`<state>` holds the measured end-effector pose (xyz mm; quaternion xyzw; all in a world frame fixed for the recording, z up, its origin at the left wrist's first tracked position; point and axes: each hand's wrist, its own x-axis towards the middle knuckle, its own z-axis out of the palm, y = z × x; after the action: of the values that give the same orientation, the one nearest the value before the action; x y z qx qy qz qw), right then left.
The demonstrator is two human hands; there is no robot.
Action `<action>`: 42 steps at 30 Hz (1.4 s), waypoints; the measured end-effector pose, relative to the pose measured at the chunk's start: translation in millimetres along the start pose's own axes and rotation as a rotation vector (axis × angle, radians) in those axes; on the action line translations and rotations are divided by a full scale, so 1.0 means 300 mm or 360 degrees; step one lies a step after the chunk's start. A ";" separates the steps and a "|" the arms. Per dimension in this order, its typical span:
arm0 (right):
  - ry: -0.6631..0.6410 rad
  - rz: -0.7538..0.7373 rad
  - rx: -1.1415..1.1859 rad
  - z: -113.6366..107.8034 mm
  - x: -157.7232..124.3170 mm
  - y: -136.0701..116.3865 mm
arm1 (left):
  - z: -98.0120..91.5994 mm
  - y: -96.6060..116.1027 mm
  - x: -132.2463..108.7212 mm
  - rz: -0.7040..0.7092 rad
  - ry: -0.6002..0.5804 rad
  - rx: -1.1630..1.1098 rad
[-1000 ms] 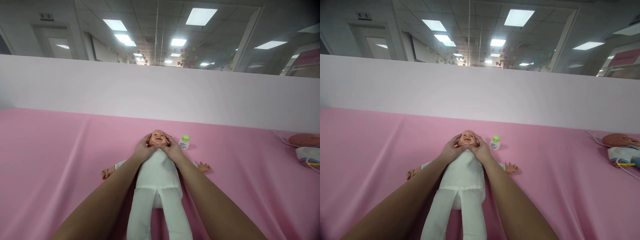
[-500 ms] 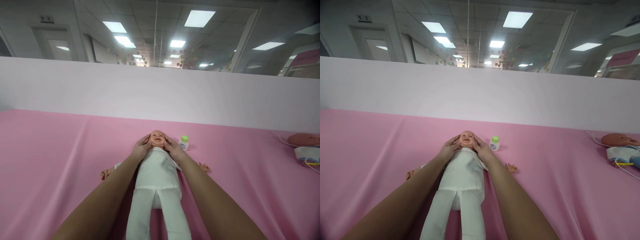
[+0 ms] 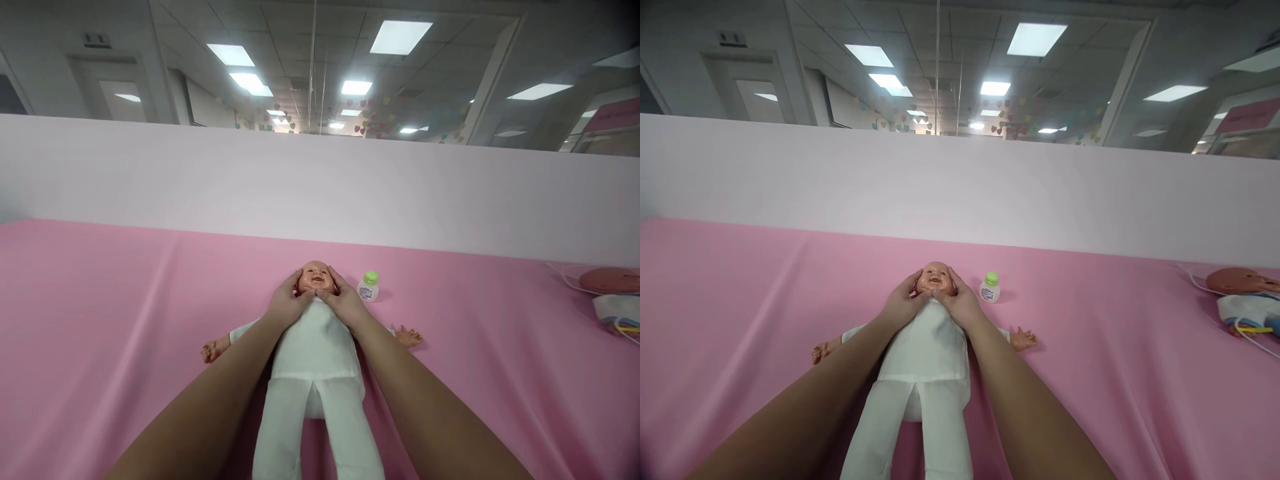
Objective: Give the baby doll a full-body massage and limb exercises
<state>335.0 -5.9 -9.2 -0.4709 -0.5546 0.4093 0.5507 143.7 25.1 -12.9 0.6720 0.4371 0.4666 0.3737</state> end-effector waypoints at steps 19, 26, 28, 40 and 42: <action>-0.0110 0.0012 0.0220 -0.019 0.011 0.020 | -0.012 -0.030 0.023 -0.0055 0.0004 -0.0220; 0.0060 -0.0073 -0.0049 0.006 0.024 0.042 | -0.008 -0.009 -0.002 0.0066 -0.0008 0.0155; 0.0063 -0.0088 -0.0073 0.006 0.025 0.045 | -0.009 -0.008 -0.003 0.0069 -0.0003 0.0182; -0.0126 -0.0100 -0.0041 -0.024 0.017 0.046 | -0.024 -0.020 0.004 0.0095 -0.0010 0.0130; -0.0153 -0.0083 -0.0019 -0.032 0.019 0.049 | -0.027 -0.025 0.006 0.0087 0.0000 0.0079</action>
<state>345.8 2.4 -21.7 -0.4395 -0.5949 0.4135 0.5310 134.6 30.1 -17.0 0.6929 0.4300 0.4656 0.3439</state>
